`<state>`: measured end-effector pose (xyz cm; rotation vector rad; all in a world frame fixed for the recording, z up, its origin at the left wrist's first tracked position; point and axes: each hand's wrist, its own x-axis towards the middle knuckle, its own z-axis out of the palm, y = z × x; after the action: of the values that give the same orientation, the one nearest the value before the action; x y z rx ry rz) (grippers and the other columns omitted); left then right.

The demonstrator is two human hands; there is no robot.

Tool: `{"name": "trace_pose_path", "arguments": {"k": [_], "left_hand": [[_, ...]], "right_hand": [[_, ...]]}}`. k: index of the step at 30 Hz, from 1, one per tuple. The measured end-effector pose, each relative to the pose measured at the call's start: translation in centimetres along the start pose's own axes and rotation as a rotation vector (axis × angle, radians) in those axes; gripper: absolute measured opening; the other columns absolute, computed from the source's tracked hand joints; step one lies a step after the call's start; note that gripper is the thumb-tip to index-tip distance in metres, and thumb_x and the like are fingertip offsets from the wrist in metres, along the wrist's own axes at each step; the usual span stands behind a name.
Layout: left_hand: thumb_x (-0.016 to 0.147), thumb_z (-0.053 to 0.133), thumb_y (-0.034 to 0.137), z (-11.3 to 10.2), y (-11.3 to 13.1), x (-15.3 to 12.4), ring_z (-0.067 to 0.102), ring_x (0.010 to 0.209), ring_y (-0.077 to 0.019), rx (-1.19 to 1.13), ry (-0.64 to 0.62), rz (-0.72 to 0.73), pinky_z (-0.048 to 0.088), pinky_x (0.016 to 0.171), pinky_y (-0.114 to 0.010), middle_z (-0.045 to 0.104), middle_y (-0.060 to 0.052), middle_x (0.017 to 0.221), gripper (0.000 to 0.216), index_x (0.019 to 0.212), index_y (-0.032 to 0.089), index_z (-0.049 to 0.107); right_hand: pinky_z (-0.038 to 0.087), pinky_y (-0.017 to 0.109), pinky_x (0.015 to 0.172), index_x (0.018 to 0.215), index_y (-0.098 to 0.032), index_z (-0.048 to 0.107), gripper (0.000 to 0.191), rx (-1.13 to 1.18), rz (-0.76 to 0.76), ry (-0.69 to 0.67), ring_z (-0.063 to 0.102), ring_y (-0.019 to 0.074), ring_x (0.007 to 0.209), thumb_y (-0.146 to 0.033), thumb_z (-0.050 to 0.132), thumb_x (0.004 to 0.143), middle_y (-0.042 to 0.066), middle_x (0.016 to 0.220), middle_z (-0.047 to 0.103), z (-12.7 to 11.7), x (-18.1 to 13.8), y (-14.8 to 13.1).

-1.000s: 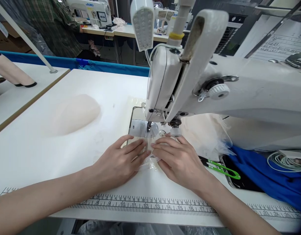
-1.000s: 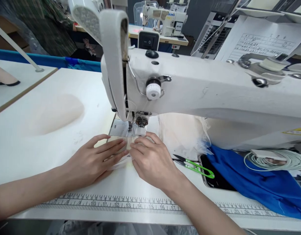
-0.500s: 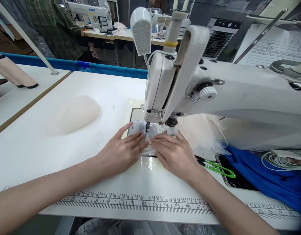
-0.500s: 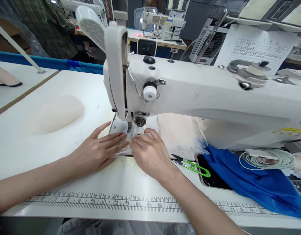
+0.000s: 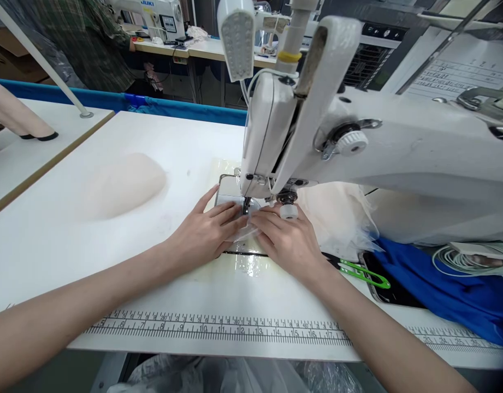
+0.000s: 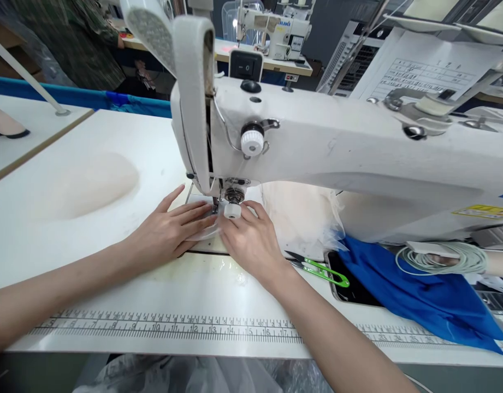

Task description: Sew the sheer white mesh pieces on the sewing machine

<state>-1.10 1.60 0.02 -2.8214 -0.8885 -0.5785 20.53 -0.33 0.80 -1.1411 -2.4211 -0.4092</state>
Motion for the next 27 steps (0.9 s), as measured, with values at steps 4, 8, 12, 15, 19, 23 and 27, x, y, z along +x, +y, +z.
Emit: {"name": "trace_pose_path", "arguments": {"k": [4,8,12,15,19,23,27], "left_hand": [[0.096,0.046,0.024,-0.7,-0.3,0.4,0.057,0.114,-0.0232,-0.151,-0.055,-0.115,0.039,0.106,-0.050,0.062,-0.010,0.120,0.033,0.124,0.021,0.062],[0.100,0.037,0.036,-1.3,-1.7,1.4,0.056,0.106,-0.0230,-0.364,-0.157,-0.210,0.049,0.092,-0.043,0.060,-0.008,0.113,0.035,0.114,0.027,0.069],[0.101,0.034,0.038,-1.7,-2.8,2.0,0.052,0.110,-0.0227,-0.425,-0.214,-0.200,0.046,0.095,-0.044,0.059,-0.006,0.115,0.038,0.112,0.030,0.070],[0.100,0.038,0.039,-1.8,-2.3,1.6,0.050,0.113,-0.0247,-0.323,-0.197,-0.123,0.045,0.096,-0.045,0.058,-0.007,0.120,0.036,0.113,0.028,0.069],[0.097,0.047,0.035,-1.5,-0.5,0.3,0.051,0.115,-0.0264,-0.088,-0.041,-0.010,0.039,0.104,-0.049,0.063,-0.008,0.116,0.030,0.117,0.026,0.067],[0.095,0.051,0.024,-1.3,1.1,-0.8,0.053,0.120,-0.0236,0.092,0.041,0.069,0.031,0.112,-0.048,0.065,-0.006,0.122,0.028,0.120,0.022,0.064],[0.096,0.049,0.022,-1.3,1.5,-1.1,0.053,0.125,-0.0217,0.115,0.037,0.070,0.029,0.114,-0.045,0.068,-0.003,0.121,0.028,0.120,0.021,0.063]], "right_hand": [[0.043,0.032,0.088,0.092,-0.021,0.072,0.024,0.107,0.017,0.026,0.063,0.0139,0.070,-0.013,0.050,0.093,0.000,0.086,0.076,-0.1,-0.1,-0.2],[0.047,0.030,0.083,0.092,-0.020,0.074,0.022,0.261,0.204,0.059,0.064,0.0142,0.067,-0.024,0.052,0.095,0.001,0.074,0.073,0.2,0.2,0.0],[0.048,0.032,0.081,0.086,-0.020,0.075,0.021,0.301,0.263,0.061,0.064,0.0150,0.064,-0.022,0.055,0.093,0.000,0.071,0.073,0.3,0.4,0.0],[0.047,0.034,0.084,0.089,-0.020,0.075,0.019,0.316,0.202,0.055,0.064,0.0148,0.062,-0.020,0.056,0.092,-0.001,0.069,0.073,0.1,0.2,-0.1],[0.044,0.037,0.092,0.087,-0.022,0.072,0.019,0.261,0.060,0.039,0.067,0.0169,0.082,-0.014,0.055,0.089,0.000,0.097,0.076,-0.2,-0.4,-0.3],[0.042,0.038,0.097,0.089,-0.022,0.071,0.018,0.204,-0.028,0.025,0.066,0.0167,0.093,-0.013,0.055,0.090,-0.002,0.100,0.075,-0.3,-0.9,-0.5],[0.042,0.038,0.099,0.091,-0.019,0.071,0.017,0.207,-0.042,0.036,0.067,0.0154,0.095,-0.011,0.056,0.090,-0.002,0.099,0.076,-0.5,-0.9,-0.6]]}}
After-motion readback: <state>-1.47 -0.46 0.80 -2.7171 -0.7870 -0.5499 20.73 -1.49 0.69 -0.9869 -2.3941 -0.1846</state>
